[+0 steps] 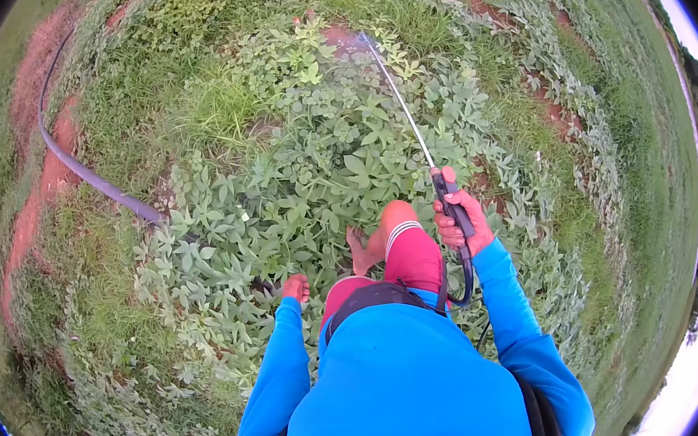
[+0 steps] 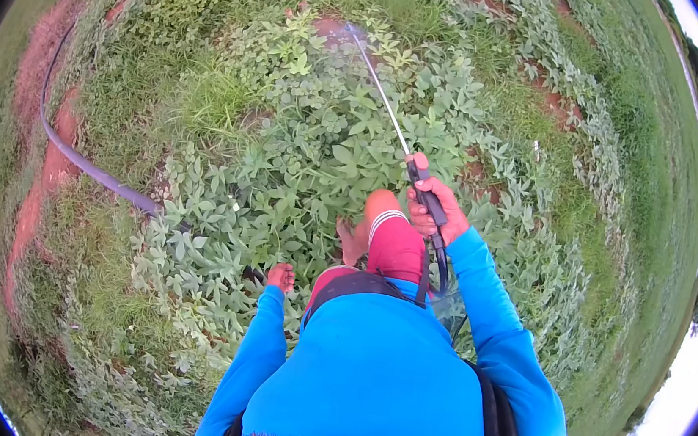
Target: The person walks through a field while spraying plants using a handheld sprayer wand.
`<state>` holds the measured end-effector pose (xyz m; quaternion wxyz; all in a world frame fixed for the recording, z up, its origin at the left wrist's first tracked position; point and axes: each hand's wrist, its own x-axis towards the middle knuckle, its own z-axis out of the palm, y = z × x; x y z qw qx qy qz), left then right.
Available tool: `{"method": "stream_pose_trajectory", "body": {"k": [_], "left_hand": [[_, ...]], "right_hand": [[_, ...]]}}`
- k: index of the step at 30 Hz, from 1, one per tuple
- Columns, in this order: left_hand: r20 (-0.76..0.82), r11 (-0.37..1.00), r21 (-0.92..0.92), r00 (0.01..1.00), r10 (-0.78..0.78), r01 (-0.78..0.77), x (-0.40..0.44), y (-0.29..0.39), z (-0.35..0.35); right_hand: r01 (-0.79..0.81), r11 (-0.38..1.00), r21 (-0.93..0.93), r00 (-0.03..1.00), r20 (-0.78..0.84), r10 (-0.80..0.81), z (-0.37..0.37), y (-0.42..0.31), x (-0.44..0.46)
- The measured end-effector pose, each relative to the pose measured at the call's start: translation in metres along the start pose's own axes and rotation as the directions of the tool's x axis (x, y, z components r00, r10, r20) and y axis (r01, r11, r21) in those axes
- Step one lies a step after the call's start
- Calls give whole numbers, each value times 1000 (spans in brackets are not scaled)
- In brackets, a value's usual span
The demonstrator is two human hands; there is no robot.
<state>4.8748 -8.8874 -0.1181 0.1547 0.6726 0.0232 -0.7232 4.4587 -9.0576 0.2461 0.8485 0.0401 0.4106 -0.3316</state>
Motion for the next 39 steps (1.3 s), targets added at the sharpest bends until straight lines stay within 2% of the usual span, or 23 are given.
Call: {"method": "stream_pose_trajectory", "body": {"k": [3,8,11,12,15,17,19,20,21,25,26,27,28,29,30,31,33,35,37,39], "left_hand": [[40,999,36,999,-6,4,3,33,24],[-4,976,208,997,72,-70,21,111,46],[-113,931,364,994,5,36,30,179,72],[-103,929,365,994,-31,67,29,204,78],[-86,926,376,994,62,-25,24,275,113],[-20,906,413,994,111,-93,32,321,133],[24,891,420,984,178,-171,31,364,169],[9,838,495,966,259,-229,26,383,187],[35,843,471,960,277,-261,24,399,202],[126,855,380,935,331,-354,24,455,232],[144,855,365,930,340,-369,24,467,235],[179,614,605,839,515,-506,41,477,228],[289,293,771,720,631,-566,61,484,219],[387,-57,860,574,722,-508,84,491,208],[445,-239,877,521,728,-417,95,493,202],[488,-354,870,499,716,-342,102,497,202],[547,-495,832,524,653,-250,112,506,206],[580,-551,799,557,595,-243,124,518,214],[605,-572,774,585,540,-271,136,533,227],[597,-497,789,639,485,-361,151,557,254]], "right_hand": [[93,983,157,996,-28,-90,-33,-23,-27],[280,865,418,960,-94,-265,-90,-52,-49],[442,758,480,897,-240,-371,-112,-82,-46],[497,715,492,868,-302,-394,-121,-92,-42],[666,567,485,745,-476,-468,-133,-125,-42],[768,448,458,639,-593,-489,-142,-138,-47],[837,358,413,545,-680,-490,-153,-152,-57],[872,309,381,489,-718,-495,-162,-156,-63],[901,268,342,433,-752,-498,-171,-159,-71],[953,151,262,302,-825,-478,-203,-166,-104],[946,128,296,322,-835,-447,-209,-168,-109],[952,123,280,305,-844,-442,-211,-167,-110],[957,119,264,290,-850,-439,-207,-169,-115],[962,115,249,274,-857,-437,-200,-173,-118],[964,115,240,266,-855,-445,-195,-173,-116],[957,129,258,289,-842,-456,-186,-175,-114],[941,160,299,339,-810,-479,-165,-183,-107],[910,219,352,414,-762,-498,-147,-194,-86],[867,294,403,499,-713,-492,-122,-218,-59],[802,365,473,597,-641,-482,-103,-250,-29]]}}
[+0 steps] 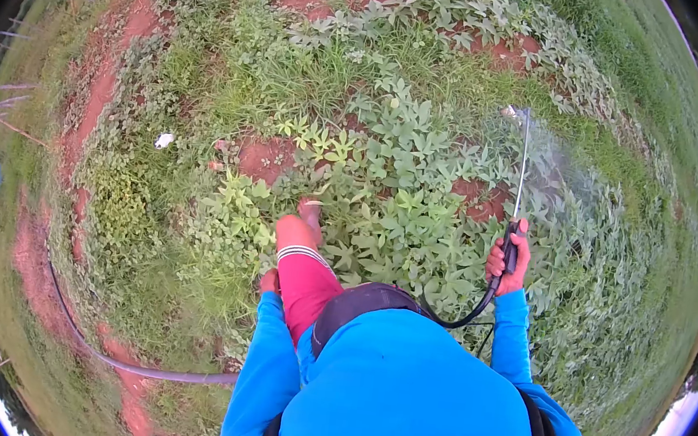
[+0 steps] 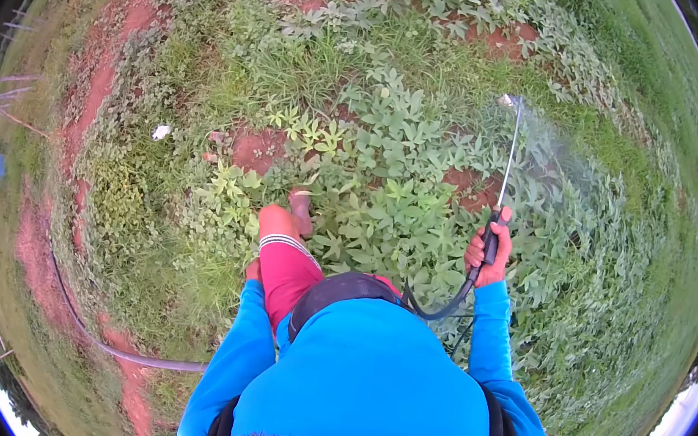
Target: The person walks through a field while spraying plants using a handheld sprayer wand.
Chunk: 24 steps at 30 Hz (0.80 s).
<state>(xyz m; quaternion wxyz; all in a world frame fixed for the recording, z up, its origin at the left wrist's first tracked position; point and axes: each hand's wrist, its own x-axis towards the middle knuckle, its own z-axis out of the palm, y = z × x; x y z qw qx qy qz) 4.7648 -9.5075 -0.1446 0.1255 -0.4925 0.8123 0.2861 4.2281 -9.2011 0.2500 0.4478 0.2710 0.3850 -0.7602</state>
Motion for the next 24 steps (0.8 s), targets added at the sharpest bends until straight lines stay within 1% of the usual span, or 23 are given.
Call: {"method": "stream_pose_trajectory", "body": {"k": [1,2,3,4,6,7,10,11,12,14,15,16,18,19,22,24], "left_hand": [[178,862,-427,960,-217,274,16,19,-19],[341,488,-698,842,-417,524,33,41,-40],[592,-17,-763,689,-419,646,49,64,-57],[598,2,-754,688,-411,657,70,76,-67],[606,50,-736,690,-396,675,118,86,-97],[593,59,-749,708,-384,660,134,88,-108],[613,-10,-768,731,-300,640,185,91,-150],[553,35,-802,762,-337,597,186,116,-196],[537,44,-814,780,-321,579,199,117,-210],[494,72,-842,819,-293,534,234,103,-233],[486,119,-836,824,-291,535,244,100,-253],[470,113,-849,835,-287,517,253,97,-268],[439,101,-871,853,-280,481,266,93,-294],[452,90,-866,847,-281,492,273,91,-303],[502,68,-839,817,-285,539,279,80,-325],[557,46,-794,756,-344,606,285,82,-335]], "right_hand": [[-82,996,28,996,25,81,20,9,17],[-153,988,-5,987,53,153,42,18,35],[-189,980,-61,978,78,194,66,29,54],[-220,968,-120,967,102,233,93,39,76],[-292,926,-240,943,89,321,155,56,117],[-298,900,-317,932,109,347,187,65,134],[-315,817,-483,897,130,422,293,84,174],[-320,787,-527,880,143,454,328,88,186],[-363,765,-531,849,150,507,354,91,206],[-371,745,-555,826,170,538,409,94,239],[-366,733,-574,820,173,546,434,94,253],[-363,724,-587,815,177,552,453,90,262],[-386,740,-550,802,196,564,480,75,278],[-396,746,-536,794,207,571,494,66,285],[-362,805,-471,836,219,503,512,31,299],[-323,862,-391,862,253,438,508,4,314]]}}
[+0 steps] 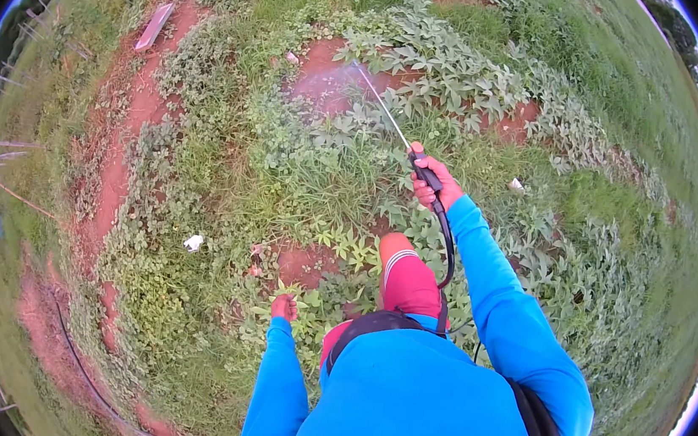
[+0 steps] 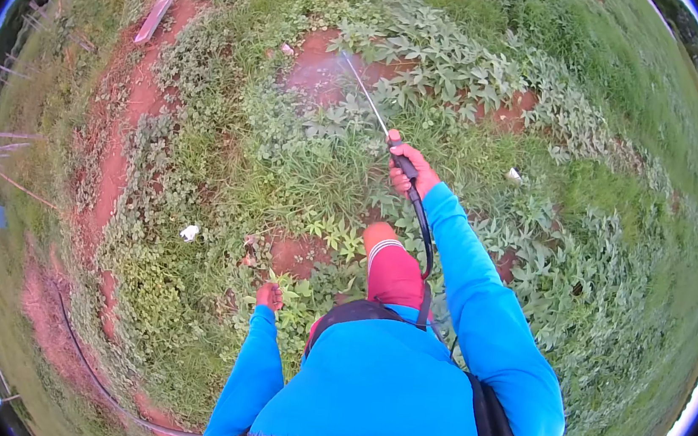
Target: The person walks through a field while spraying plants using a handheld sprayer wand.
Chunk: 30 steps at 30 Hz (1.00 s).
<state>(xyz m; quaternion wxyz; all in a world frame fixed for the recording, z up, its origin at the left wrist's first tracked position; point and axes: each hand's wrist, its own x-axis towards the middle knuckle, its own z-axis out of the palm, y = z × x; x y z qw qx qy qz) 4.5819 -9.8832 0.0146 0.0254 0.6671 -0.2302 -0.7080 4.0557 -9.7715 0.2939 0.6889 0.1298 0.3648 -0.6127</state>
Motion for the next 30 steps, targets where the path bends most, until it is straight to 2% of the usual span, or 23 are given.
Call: {"method": "stream_pose_trajectory", "body": {"k": [5,8,12,16,17,18,20,22,24,27,30], "left_hand": [[-16,994,12,994,-108,108,11,6,8],[-20,981,4,981,-192,193,26,14,32],[-145,963,32,955,-260,267,52,64,116],[24,972,33,972,-233,232,150,111,189],[12,965,251,996,-84,79,145,159,224],[0,883,465,998,66,-59,124,221,270],[25,903,253,935,354,-348,147,283,308],[64,922,190,941,332,-339,152,366,346],[-15,940,212,961,276,-267,156,447,390],[95,889,184,908,409,-420,190,522,428],[70,935,187,953,294,-302,247,582,464]], "right_hand": [[199,957,210,980,-56,-192,-52,-66,7],[341,897,281,938,-165,-305,-81,-112,24],[502,789,353,857,-325,-400,-124,-186,66],[541,789,292,818,-399,-414,-142,-266,106],[545,791,279,810,-420,-410,-135,-285,115],[553,791,263,798,-442,-410,-130,-302,123],[481,834,271,849,-382,-366,-125,-331,137],[397,885,242,898,-299,-322,-107,-361,153],[339,919,201,925,-250,-287,-88,-402,179],[253,951,176,958,-183,-221,-75,-459,235],[204,969,140,975,-114,-189,-57,-544,302]]}}
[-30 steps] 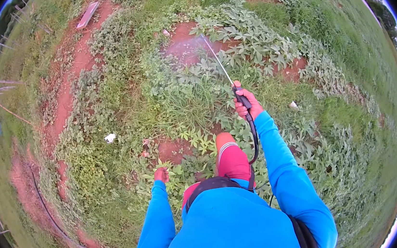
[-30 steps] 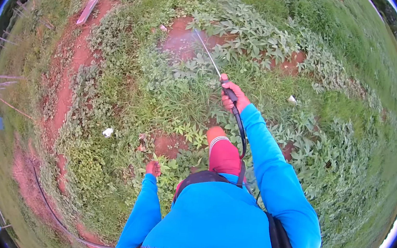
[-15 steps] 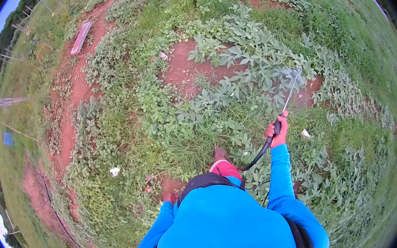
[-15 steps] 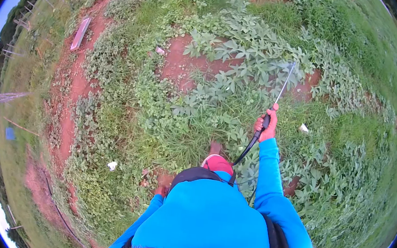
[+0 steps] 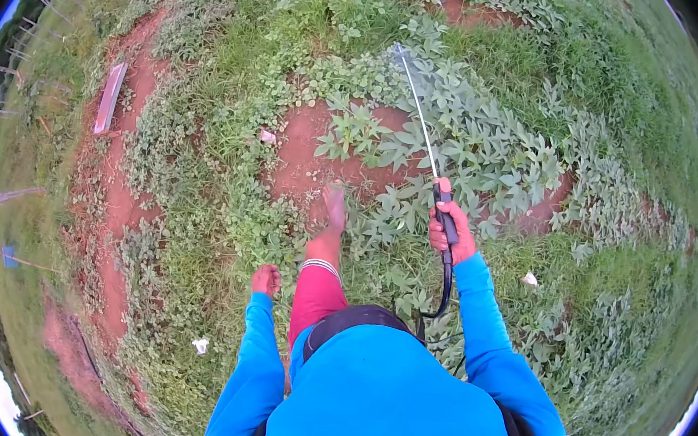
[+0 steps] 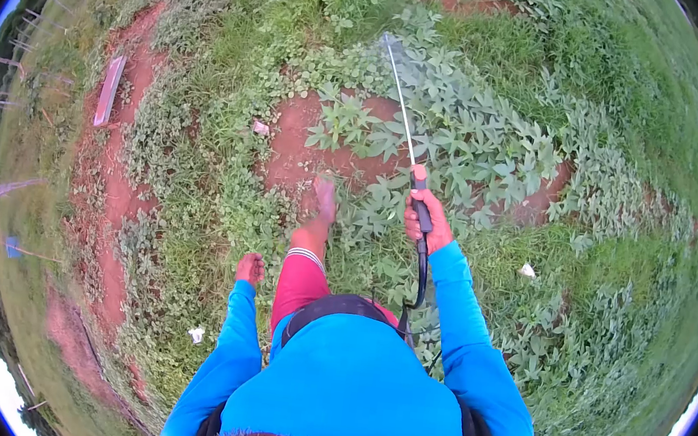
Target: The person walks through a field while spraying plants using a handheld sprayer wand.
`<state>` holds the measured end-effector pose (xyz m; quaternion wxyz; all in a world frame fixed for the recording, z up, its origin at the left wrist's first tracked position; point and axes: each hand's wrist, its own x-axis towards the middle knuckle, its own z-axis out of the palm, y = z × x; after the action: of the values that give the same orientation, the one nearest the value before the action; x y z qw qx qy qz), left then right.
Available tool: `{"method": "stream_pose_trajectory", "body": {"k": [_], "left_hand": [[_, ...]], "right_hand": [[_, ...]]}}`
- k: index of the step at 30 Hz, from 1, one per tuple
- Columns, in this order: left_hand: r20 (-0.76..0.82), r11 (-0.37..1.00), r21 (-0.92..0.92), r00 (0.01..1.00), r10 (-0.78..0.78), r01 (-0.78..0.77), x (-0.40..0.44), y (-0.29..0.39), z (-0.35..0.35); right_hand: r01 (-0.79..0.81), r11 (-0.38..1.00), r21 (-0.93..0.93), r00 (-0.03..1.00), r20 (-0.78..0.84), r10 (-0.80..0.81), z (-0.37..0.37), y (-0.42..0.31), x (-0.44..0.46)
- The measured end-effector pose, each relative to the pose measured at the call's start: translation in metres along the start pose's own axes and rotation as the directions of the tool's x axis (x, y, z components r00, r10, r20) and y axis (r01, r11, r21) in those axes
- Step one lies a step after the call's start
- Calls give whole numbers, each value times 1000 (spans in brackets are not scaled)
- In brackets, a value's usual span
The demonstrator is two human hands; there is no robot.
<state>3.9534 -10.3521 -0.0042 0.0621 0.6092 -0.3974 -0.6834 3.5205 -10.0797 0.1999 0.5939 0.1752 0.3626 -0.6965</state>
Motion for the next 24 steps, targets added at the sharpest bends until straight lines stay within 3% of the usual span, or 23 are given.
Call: {"method": "stream_pose_trajectory", "body": {"k": [1,4,7,10,12,14,17,21,24], "left_hand": [[-19,982,-70,984,-176,174,36,8,7],[-20,927,61,929,-369,369,106,34,38],[-39,870,170,885,-464,464,151,82,67],[47,913,190,925,-377,362,200,157,89],[127,961,77,953,-274,266,217,235,103],[116,995,78,991,-67,59,226,311,118],[153,999,39,988,27,-34,245,402,135],[157,999,13,987,40,-43,283,457,147],[171,996,-69,984,-40,53,306,468,159]], "right_hand": [[1,1000,18,999,53,-2,12,-26,28],[11,998,56,998,54,-14,49,-102,108],[53,992,115,998,-22,-51,83,-172,165],[112,976,186,994,-30,-108,102,-228,181],[144,958,247,989,-80,-128,113,-256,178],[181,920,347,982,-106,-153,122,-278,171],[272,869,413,959,-188,-210,126,-309,171],[376,810,449,922,-268,-279,124,-342,199],[388,825,411,915,-282,-289,138,-373,235]]}}
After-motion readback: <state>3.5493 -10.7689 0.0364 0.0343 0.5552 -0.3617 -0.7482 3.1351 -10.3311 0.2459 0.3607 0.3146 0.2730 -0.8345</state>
